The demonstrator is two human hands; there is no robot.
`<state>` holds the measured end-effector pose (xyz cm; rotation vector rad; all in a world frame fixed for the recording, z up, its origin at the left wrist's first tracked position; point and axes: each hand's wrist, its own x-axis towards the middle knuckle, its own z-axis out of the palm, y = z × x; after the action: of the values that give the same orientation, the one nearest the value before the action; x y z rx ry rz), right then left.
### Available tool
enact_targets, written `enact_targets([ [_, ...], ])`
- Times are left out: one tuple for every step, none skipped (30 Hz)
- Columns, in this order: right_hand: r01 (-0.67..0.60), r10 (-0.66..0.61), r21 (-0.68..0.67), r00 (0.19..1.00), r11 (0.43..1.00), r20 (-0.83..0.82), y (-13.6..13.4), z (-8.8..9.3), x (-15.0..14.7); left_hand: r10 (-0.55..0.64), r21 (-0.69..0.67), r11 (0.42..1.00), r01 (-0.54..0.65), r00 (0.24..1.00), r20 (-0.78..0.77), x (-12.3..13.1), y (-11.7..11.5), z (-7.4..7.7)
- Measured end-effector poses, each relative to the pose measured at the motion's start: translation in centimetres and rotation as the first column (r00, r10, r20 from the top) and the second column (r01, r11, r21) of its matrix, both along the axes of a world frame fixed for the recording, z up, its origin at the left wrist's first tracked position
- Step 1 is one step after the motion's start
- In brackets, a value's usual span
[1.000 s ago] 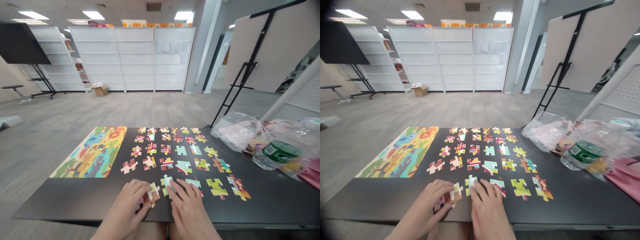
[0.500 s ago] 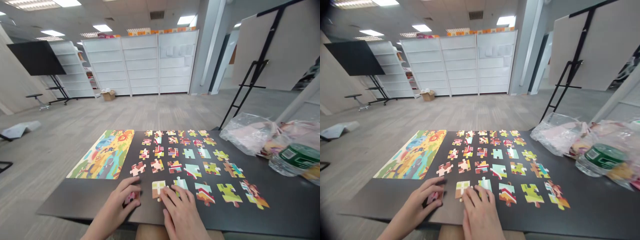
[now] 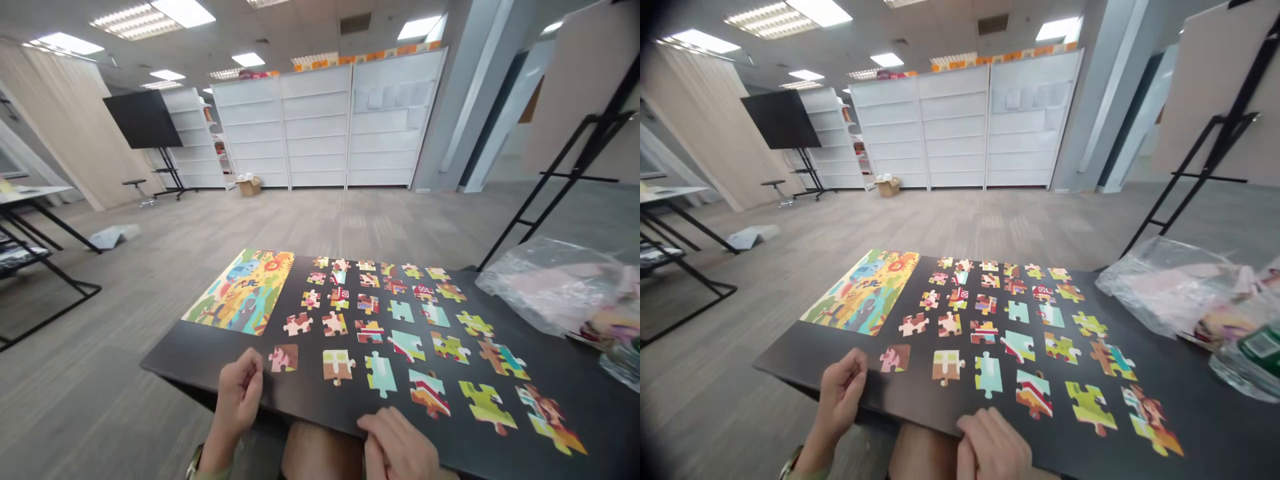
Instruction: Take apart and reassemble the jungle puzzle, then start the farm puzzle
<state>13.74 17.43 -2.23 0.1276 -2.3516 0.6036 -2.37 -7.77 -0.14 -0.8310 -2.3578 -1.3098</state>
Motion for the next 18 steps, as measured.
enact_targets([
  [0.013,-0.013,-0.015,1.000,1.000,-0.003,-0.3,-0.2,-0.2,0.002,-0.012,1.000,-0.002,1.000,0.006,0.0,0.2,0.3],
  [0.019,-0.019,-0.027,1.000,0.999,-0.007,-0.6,-0.2,-0.3,-0.003,-0.027,1.000,0.003,1.000,0.005,-0.1,0.5,0.7],
  [0.030,-0.030,-0.040,0.999,0.999,-0.016,-0.7,-0.2,-0.4,-0.018,-0.048,0.999,0.018,1.000,0.001,0.0,0.9,1.2],
  [0.032,-0.032,-0.043,0.999,0.999,-0.009,-0.8,-0.1,-0.4,-0.042,-0.075,0.996,0.042,0.999,-0.001,0.0,1.3,1.8],
  [0.037,-0.037,-0.043,0.999,0.998,0.002,-0.8,0.0,-0.4,-0.068,-0.108,0.992,0.068,0.998,-0.001,0.1,1.7,2.2],
  [0.047,-0.047,-0.042,0.999,0.998,0.009,-0.8,0.2,-0.3,-0.093,-0.149,0.985,0.092,0.996,0.001,0.1,2.0,2.6],
  [0.051,-0.051,-0.036,0.999,0.998,0.015,-0.7,0.4,-0.2,-0.113,-0.197,0.974,0.112,0.994,0.002,0.2,2.3,2.9],
  [0.054,-0.054,-0.031,0.998,0.998,0.015,-0.7,0.5,-0.1,-0.126,-0.244,0.962,0.123,0.992,0.003,0.3,2.6,3.0],
  [0.057,-0.057,-0.026,0.998,0.998,0.011,-0.7,0.7,-0.1,-0.131,-0.283,0.951,0.126,0.991,0.002,0.3,2.7,3.1],
  [0.064,-0.064,-0.025,0.998,0.998,0.005,-0.8,0.8,-0.1,-0.135,-0.313,0.941,0.128,0.991,-0.001,0.3,2.8,3.0],
  [0.077,-0.077,-0.030,0.997,0.997,-0.005,-0.9,0.8,-0.1,-0.141,-0.333,0.933,0.133,0.990,-0.002,0.3,2.9,2.9],
  [0.090,-0.090,-0.034,0.996,0.995,-0.007,-1.0,0.9,-0.1,-0.149,-0.343,0.929,0.139,0.989,-0.002,0.3,2.9,2.8],
  [0.105,-0.105,-0.039,0.994,0.994,-0.007,-1.2,1.0,-0.1,-0.160,-0.343,0.927,0.149,0.987,-0.003,0.3,2.8,2.8],
  [0.121,-0.121,-0.046,0.993,0.992,-0.008,-1.4,1.1,-0.2,-0.174,-0.342,0.926,0.162,0.985,-0.004,0.3,2.8,2.7],
  [0.140,-0.141,-0.053,0.990,0.989,-0.013,-1.5,1.2,-0.2,-0.190,-0.343,0.923,0.177,0.982,-0.005,0.3,2.7,2.6],
  [0.160,-0.161,-0.057,0.987,0.986,-0.016,-1.7,1.4,-0.2,-0.208,-0.344,0.919,0.194,0.978,-0.004,0.3,2.6,2.5],
  [0.176,-0.177,-0.058,0.984,0.983,-0.018,-1.9,1.5,-0.3,-0.223,-0.343,0.916,0.209,0.975,-0.004,0.3,2.5,2.5],
  [0.192,-0.194,-0.058,0.981,0.980,-0.016,-2.0,1.6,-0.3,-0.234,-0.341,0.914,0.218,0.972,-0.005,0.3,2.4,2.4],
])
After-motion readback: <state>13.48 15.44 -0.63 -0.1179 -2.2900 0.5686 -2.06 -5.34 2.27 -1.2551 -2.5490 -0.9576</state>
